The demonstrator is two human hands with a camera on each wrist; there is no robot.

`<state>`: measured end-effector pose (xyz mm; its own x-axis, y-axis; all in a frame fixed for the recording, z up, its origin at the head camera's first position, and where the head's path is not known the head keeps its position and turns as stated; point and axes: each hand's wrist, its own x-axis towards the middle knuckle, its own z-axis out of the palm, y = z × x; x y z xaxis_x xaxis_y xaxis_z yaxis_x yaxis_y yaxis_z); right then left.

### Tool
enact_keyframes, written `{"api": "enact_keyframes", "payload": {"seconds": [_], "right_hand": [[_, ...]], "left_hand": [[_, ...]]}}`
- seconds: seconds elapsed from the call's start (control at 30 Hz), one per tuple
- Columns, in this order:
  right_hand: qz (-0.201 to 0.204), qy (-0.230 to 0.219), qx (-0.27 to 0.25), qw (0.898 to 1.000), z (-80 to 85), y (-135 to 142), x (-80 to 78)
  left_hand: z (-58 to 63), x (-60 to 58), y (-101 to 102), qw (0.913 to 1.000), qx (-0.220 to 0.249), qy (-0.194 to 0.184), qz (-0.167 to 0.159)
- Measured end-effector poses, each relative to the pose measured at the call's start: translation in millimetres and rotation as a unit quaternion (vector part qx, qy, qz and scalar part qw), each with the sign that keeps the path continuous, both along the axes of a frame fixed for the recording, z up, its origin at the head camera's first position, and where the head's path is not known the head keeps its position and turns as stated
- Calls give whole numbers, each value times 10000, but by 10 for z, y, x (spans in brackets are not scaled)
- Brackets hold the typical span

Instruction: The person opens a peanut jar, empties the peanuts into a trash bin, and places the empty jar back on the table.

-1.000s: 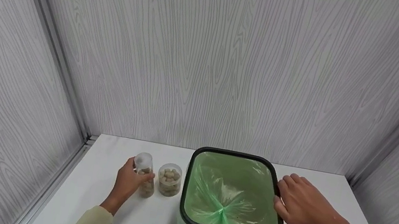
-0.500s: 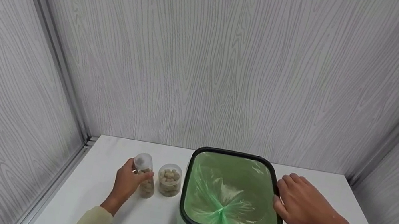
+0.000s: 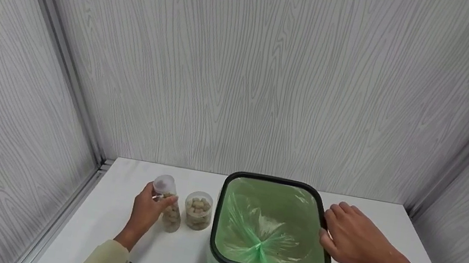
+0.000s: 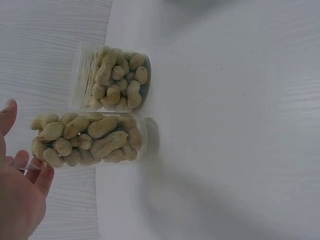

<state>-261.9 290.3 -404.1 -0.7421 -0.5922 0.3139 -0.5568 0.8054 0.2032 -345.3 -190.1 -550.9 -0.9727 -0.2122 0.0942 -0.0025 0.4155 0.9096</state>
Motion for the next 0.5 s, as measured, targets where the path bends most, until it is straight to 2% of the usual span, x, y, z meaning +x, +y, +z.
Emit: {"api": "enact_keyframes", "payload": {"seconds": [0.5], "right_hand": [[96, 147, 17, 9998, 9, -13, -16]], "left_hand": [[230, 50, -16, 9994, -155, 252, -199]]}}
